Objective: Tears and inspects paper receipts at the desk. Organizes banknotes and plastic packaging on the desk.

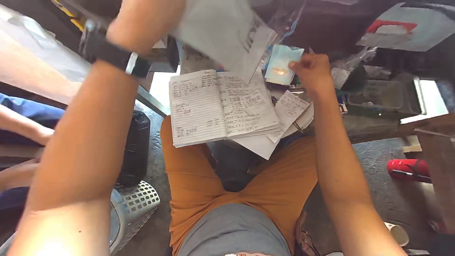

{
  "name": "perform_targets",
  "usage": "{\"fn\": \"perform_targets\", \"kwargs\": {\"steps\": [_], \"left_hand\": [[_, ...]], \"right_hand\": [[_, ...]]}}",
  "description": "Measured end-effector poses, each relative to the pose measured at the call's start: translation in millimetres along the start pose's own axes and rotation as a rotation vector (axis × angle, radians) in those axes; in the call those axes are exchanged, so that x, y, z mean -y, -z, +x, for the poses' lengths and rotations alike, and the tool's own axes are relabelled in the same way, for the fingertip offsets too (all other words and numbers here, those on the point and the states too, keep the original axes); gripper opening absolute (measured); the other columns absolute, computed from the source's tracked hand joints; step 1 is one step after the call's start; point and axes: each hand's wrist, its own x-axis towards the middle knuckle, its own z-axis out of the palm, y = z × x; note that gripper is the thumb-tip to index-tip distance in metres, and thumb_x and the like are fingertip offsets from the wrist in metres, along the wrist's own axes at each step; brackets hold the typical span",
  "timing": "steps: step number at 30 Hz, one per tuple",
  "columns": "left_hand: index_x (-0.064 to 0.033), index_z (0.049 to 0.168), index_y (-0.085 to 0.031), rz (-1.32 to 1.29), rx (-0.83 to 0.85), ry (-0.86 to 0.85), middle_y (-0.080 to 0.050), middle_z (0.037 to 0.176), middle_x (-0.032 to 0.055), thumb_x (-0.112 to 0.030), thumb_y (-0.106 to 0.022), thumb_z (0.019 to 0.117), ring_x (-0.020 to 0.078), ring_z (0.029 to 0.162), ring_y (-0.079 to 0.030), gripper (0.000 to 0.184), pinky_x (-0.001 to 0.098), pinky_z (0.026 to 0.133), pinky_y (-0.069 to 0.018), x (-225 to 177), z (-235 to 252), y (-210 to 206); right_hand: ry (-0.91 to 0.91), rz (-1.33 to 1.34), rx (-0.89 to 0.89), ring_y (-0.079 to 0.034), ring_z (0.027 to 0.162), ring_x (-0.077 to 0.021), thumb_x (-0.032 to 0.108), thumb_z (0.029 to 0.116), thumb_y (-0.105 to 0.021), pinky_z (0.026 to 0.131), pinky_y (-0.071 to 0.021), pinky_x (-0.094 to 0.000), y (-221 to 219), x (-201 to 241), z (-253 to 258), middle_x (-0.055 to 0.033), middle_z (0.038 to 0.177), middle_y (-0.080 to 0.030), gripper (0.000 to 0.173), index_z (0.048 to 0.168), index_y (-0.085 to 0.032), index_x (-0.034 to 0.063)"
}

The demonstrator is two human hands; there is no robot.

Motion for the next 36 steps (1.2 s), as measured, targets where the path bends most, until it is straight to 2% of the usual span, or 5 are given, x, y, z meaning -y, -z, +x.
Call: {"fn": "perform_targets", "kwargs": {"steps": [9, 14, 18, 25, 36], "left_hand": [[0.0102, 0.134, -0.055, -0.009, 0.184, 0.016, -0.056, 0.127, 0.0382, -0.039, -0.068, 0.0975, 0.0553, 0.117, -0.057, 0.062, 0.0711, 0.099, -0.0421, 91.4, -45.6, -69.0], [-0.0036, 0.15, -0.043, -0.359, 0.496, -0.186, -0.063, 0.131, 0.0095, -0.037, -0.075, 0.0874, 0.0098, 0.113, -0.065, 0.077, 0.0277, 0.097, -0.055, 25.4, 0.9, -40.1], [-0.0071, 0.103, -0.065, -0.306, 0.722, -0.087, -0.065, 0.083, -0.0017, -0.007, -0.07, 0.0936, 0.0013, 0.071, -0.061, 0.011, 0.0217, 0.068, -0.0531, 22.8, 19.4, -44.2], [-0.0173, 0.138, -0.05, -1.296, 0.117, 0.403, -0.066, 0.126, -0.0024, -0.016, -0.06, 0.1025, 0.0103, 0.11, -0.067, 0.037, 0.0287, 0.094, -0.0579, 25.8, -59.5, -114.5], [-0.0162, 0.127, -0.054, -1.412, 0.026, 0.666, -0.069, 0.114, -0.001, -0.016, -0.047, 0.1069, 0.0091, 0.1, -0.069, 0.021, 0.0264, 0.085, -0.0598, 22.3, -70.3, -139.5]], "right_hand": [[0.221, 0.342, 0.246, -0.051, 0.059, 0.0037, 0.011, 0.0993, -0.064, 0.055, -0.045, -0.0161, 1.4, 51.2, -4.8, 0.0076, 0.078, -0.064, 0.005, 0.099, -0.066, 0.0064], [0.55, 0.043, 0.58, -0.06, 0.074, -0.0035, 0.013, 0.098, -0.067, 0.072, -0.0518, -0.0235, -37.5, 101.3, 9.2, -0.0029, 0.083, -0.064, 0.015, 0.093, -0.068, -0.001], [0.472, -0.005, 0.511, -0.063, 0.076, -0.0047, 0.018, 0.0949, -0.073, 0.075, -0.054, -0.0252, -37.8, 130.7, 21.6, -0.0028, 0.089, -0.069, 0.017, 0.099, -0.073, 0.0021], [0.204, -0.358, 0.392, -0.061, 0.122, -0.0384, 0.019, 0.0938, -0.074, 0.1, -0.0493, -0.0577, -73.1, 60.4, 20.5, -0.0231, 0.128, -0.065, 0.034, 0.12, -0.068, -0.0023], [0.292, 0.083, 0.387, -0.067, 0.1, -0.0296, -0.001, 0.087, -0.074, 0.09, -0.0537, -0.0447, -75.2, 33.8, 37.0, -0.0239, 0.11, -0.069, 0.021, 0.105, -0.069, -0.0111]]}}
